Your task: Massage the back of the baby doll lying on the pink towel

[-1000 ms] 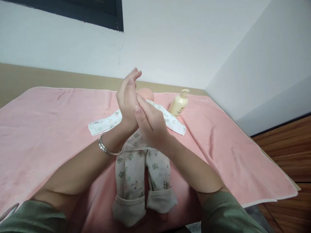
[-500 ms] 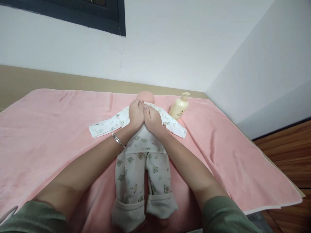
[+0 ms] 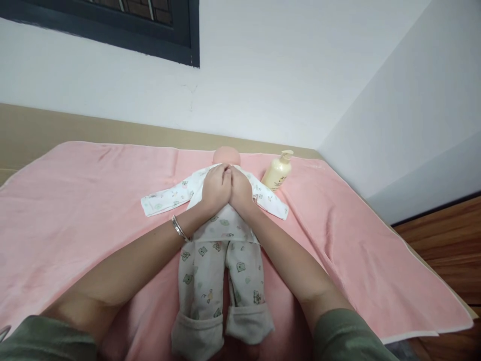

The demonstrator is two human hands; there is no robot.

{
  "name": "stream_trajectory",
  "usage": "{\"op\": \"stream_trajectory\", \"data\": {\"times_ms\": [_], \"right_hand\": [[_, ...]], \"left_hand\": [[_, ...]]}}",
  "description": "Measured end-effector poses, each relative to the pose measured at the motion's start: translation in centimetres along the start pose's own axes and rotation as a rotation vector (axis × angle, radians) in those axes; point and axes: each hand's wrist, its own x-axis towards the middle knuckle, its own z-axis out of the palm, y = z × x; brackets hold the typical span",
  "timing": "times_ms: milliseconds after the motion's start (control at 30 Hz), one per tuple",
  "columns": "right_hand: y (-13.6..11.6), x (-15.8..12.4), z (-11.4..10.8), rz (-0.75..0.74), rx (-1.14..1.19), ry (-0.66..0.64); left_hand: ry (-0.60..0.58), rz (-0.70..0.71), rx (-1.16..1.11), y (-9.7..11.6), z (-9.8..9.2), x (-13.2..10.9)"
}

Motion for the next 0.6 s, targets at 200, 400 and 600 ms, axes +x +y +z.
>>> {"op": "stream_trajectory", "data": {"times_ms": [200, 400, 600], "right_hand": [[1.1, -0.5, 0.1, -0.091, -0.065, -0.013], [0.6, -1.2, -0.2, -0.279, -0.251, -0.109], [-0.3, -1.9, -0.7, -0.311, -0.257, -0.232]], "left_hand": [[-0.039, -0.067, 0.252, -2.3, -0.9, 0.8], [-0.034, -0.074, 0.154, -3.1, -1.0, 0.7], [-0.010, -0.101, 0.047, -3.5, -1.1, 0.5]]}}
